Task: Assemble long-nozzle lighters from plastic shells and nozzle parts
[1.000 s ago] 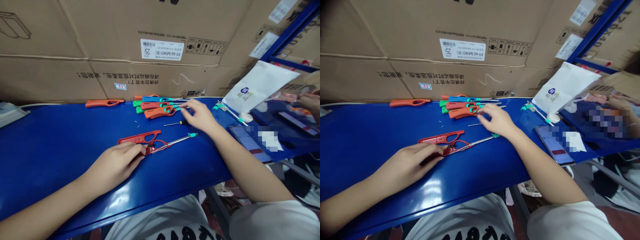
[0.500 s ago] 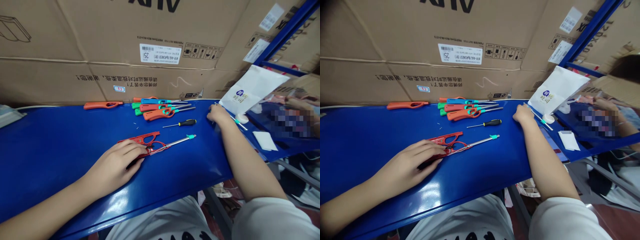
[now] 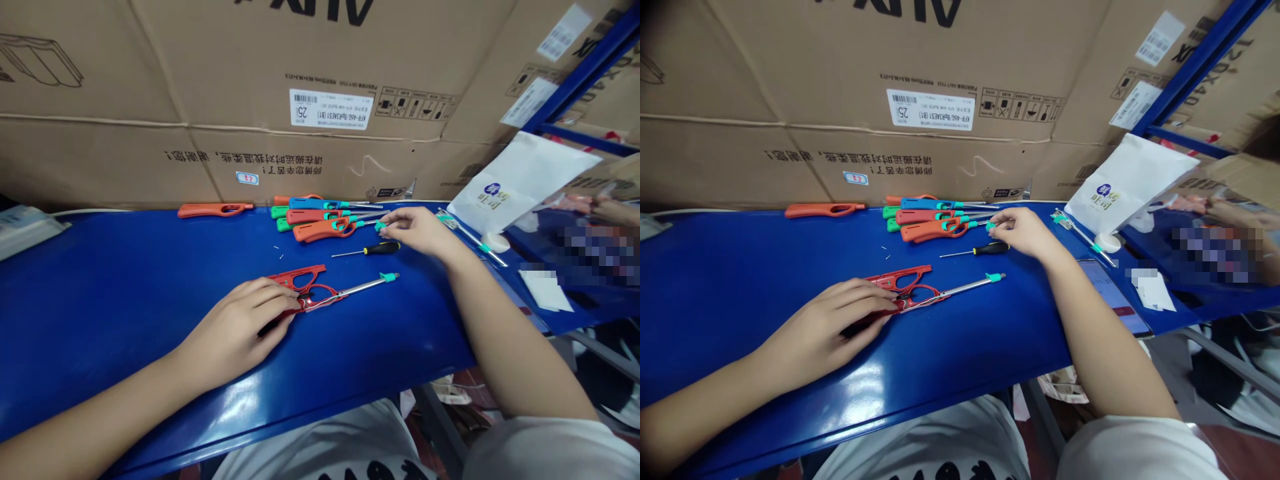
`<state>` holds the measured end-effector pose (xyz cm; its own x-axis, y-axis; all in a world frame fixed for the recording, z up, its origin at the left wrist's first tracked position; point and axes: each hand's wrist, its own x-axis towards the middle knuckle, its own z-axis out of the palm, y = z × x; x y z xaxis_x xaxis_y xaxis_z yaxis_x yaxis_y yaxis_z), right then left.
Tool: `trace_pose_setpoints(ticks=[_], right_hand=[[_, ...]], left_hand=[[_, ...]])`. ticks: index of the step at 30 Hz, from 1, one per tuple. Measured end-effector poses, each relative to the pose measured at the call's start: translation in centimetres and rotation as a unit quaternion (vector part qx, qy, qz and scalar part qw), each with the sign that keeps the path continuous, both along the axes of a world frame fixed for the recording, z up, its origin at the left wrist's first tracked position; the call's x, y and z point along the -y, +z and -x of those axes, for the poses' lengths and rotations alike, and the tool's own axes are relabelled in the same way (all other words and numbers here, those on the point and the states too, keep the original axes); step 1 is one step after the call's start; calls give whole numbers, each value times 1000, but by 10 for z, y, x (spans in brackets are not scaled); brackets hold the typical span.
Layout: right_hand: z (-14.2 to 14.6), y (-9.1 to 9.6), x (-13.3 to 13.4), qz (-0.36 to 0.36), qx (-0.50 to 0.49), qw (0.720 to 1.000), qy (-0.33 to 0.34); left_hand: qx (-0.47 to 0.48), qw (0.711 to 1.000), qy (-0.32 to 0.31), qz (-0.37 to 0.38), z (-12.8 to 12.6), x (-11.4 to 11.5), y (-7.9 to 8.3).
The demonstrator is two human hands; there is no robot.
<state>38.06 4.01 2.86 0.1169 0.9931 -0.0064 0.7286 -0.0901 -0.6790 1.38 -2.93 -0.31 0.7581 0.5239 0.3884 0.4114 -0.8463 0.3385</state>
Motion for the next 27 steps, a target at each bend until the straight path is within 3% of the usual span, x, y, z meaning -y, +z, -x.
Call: trace_pose_setpoints(ticks=[4,7,11,14,18,27], right_hand=[[33,1,16,-19,-136,987,85],[53,2,30,38,-303,938,162],[77,-1,46,150,-416,873,204],[92,-7,55,227,-456,833,215],[102,-14,60,301,-481,795,213],[108,-20,63,319,-482,781,236]], left_hand=[[3,1000,-1,21,-1,0,0],[23,999,16,41,-2,1,0],[76,993,65,55,-4,4,-2],[98,991,75,48,-5,4,-2],[116,992,42,22,-6,2,1],[104,994,12,22,-5,3,1]])
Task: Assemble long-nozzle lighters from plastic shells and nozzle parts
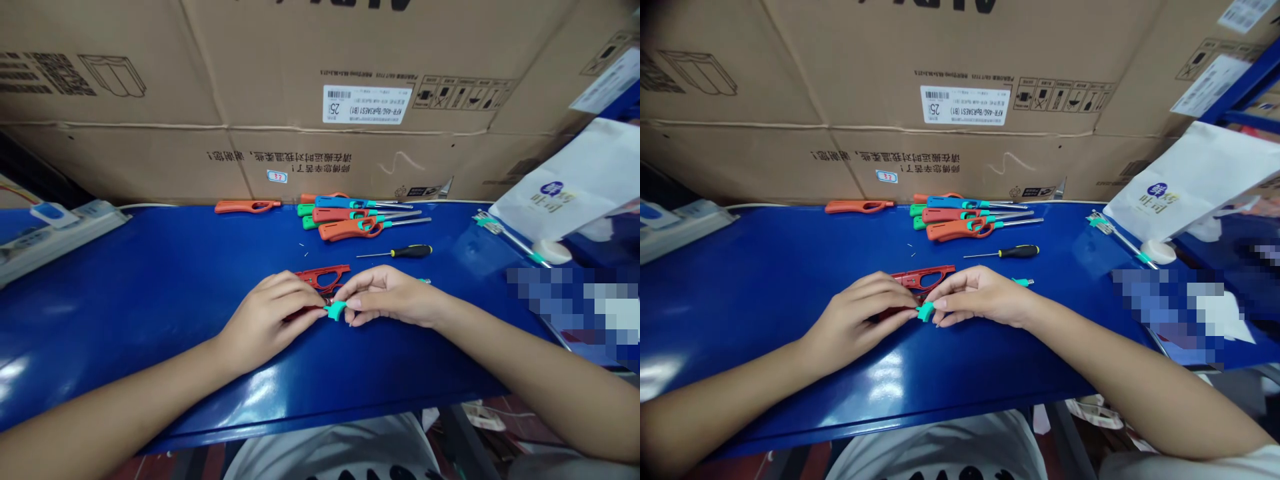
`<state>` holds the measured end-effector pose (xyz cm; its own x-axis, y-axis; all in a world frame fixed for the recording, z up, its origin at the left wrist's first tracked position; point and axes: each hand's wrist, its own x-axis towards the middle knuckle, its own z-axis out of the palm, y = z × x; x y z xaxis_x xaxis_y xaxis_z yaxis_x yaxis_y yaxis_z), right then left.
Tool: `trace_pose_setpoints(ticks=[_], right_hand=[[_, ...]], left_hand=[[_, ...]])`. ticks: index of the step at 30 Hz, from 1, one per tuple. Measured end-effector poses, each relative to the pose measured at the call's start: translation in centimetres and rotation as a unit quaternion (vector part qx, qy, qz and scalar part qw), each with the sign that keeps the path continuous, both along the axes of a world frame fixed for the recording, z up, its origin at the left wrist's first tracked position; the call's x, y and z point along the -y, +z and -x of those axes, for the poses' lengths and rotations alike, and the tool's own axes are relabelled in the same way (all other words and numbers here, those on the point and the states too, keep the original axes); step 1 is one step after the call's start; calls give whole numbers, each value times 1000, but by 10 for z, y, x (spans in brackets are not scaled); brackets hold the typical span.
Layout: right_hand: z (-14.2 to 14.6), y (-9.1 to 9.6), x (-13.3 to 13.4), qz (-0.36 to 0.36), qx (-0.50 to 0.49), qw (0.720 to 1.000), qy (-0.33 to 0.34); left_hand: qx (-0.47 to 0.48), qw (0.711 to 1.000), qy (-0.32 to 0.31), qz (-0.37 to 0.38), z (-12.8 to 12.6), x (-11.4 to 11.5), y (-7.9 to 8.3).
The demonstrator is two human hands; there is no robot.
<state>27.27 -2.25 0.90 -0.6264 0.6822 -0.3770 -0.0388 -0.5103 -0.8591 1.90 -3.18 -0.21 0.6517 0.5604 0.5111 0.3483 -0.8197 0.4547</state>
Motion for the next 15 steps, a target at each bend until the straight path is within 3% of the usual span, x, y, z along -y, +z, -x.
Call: trace_pose_setpoints(ticks=[6,15], right_hand=[[4,5,1,-41,32,999,-14],[12,3,12,-141,125,982,17]], left_hand=[[-24,1000,9,14,0,2,-2],[-21,999,13,24,-1,7,-1]])
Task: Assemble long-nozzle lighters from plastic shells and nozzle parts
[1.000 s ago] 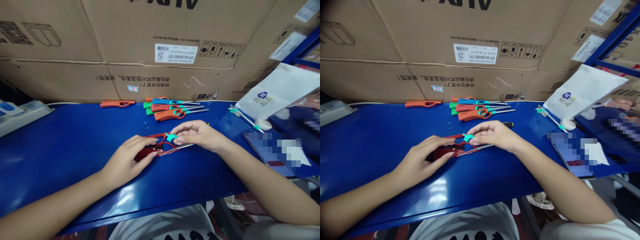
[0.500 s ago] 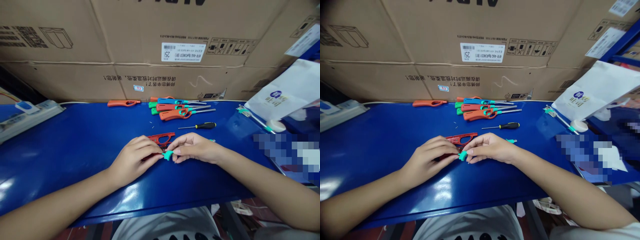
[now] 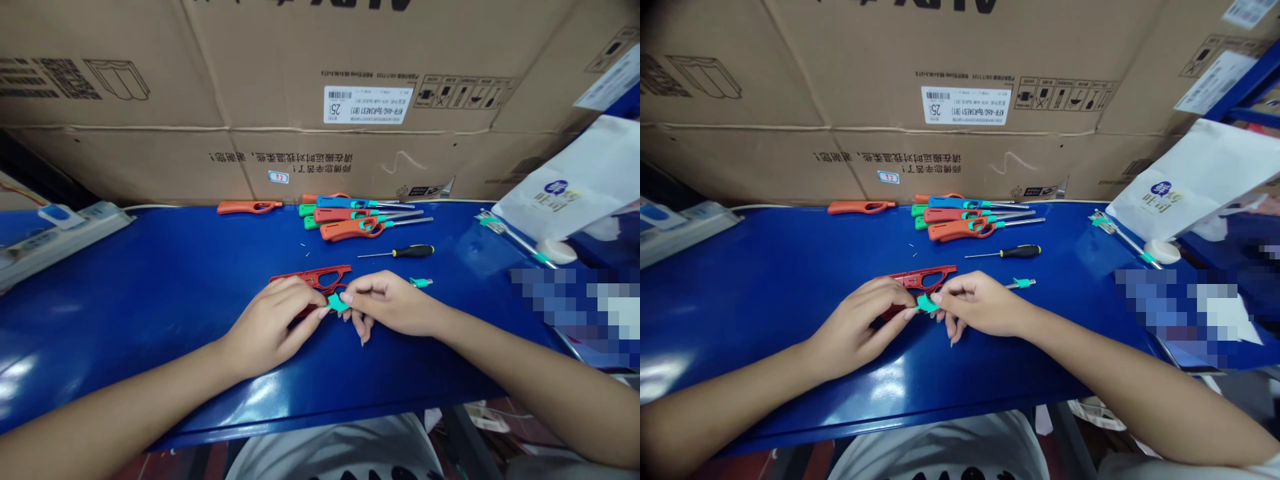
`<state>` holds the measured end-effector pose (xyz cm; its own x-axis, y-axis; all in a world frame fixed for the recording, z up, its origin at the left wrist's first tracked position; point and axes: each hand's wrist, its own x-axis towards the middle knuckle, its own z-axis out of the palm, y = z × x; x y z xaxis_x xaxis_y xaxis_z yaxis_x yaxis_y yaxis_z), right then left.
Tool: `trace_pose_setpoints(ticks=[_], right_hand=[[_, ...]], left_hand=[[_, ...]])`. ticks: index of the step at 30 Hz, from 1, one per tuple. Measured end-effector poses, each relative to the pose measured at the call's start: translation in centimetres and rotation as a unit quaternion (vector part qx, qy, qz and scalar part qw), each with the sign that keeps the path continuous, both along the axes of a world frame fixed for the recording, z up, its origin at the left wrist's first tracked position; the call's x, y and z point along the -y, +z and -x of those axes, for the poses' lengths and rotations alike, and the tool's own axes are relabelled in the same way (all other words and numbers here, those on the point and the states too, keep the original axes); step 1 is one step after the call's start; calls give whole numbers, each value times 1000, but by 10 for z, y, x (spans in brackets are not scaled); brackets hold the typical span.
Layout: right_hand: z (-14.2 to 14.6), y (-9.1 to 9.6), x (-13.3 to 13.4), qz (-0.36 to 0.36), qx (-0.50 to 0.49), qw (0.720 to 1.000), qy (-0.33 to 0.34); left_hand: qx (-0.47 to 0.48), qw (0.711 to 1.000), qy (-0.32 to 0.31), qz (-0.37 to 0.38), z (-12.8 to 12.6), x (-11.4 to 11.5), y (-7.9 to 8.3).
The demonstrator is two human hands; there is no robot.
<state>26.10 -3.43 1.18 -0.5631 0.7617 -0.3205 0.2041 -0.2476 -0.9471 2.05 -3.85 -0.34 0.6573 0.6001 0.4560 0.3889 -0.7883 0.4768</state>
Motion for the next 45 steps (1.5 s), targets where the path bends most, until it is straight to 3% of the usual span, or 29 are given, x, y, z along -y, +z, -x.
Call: trace_pose_setpoints(ticks=[2,4,7,10,16,23,31,45], right_hand=[[-1,-2,3,-53,27,998,8],[-4,-3,4,-166,62,984,4],[-9,-3,4,-403,98,910,19],[-15,-2,2,-516,113,848,50],[-18,-1,0,-543,144,825,61],[-26,-2,-10,-537,205,818,27],[-36,2,-15,-533,293,785,113],[-30,-2,-14,-518,274,796,153]], left_hand=[[8,1000,13,9,0,-1,1],[16,999,25,17,-1,-1,2],[19,999,32,22,-2,-1,3],[10,999,31,26,-3,-1,2],[-12,999,31,38,-3,-2,0],[-33,997,45,44,-1,-4,1],[-91,994,45,26,1,-8,-4],[-122,991,32,35,1,-8,-5]])
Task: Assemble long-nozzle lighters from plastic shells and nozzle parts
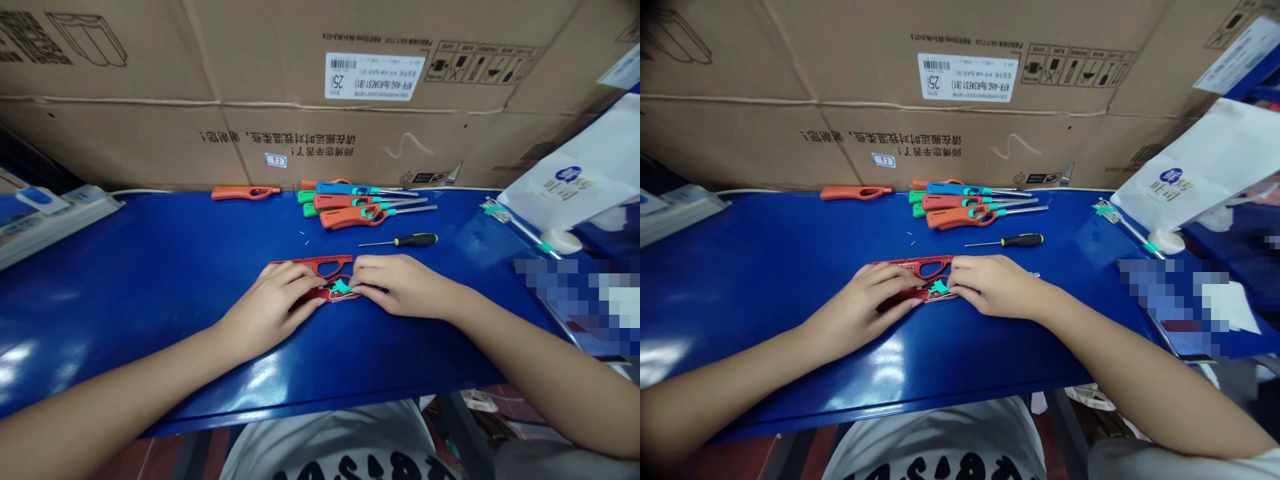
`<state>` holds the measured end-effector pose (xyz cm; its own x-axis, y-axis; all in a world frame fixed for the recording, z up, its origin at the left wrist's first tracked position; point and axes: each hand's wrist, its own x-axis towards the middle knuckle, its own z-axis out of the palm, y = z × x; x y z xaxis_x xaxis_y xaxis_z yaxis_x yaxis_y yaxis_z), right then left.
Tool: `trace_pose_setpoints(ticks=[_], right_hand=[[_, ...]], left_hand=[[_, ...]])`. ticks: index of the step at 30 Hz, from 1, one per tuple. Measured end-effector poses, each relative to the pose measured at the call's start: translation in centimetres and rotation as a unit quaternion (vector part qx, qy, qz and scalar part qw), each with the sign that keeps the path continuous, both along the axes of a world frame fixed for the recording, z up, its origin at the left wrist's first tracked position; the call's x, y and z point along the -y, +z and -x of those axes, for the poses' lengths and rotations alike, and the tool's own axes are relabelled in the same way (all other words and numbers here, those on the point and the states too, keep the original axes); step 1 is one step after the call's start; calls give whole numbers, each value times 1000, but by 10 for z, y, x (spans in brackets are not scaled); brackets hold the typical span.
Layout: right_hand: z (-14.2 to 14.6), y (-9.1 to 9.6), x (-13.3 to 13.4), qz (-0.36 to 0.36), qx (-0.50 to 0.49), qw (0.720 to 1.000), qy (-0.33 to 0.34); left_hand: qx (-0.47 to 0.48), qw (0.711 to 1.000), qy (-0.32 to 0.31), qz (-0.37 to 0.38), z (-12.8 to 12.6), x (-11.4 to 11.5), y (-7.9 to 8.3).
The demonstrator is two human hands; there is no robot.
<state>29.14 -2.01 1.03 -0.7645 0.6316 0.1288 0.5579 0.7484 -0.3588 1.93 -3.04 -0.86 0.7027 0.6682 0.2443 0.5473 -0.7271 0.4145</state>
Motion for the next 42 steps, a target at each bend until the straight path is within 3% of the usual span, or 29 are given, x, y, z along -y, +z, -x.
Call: trace_pose_setpoints(ticks=[12,24,42], right_hand=[[1,-9,1,-73,-1,996,50],[3,-4,6,-103,36,992,59],[4,-3,6,-85,41,994,50]], left_hand=[[-11,999,-35,17,-1,2,4],[2,997,-46,61,-3,2,3],[5,997,-47,66,-4,3,4]])
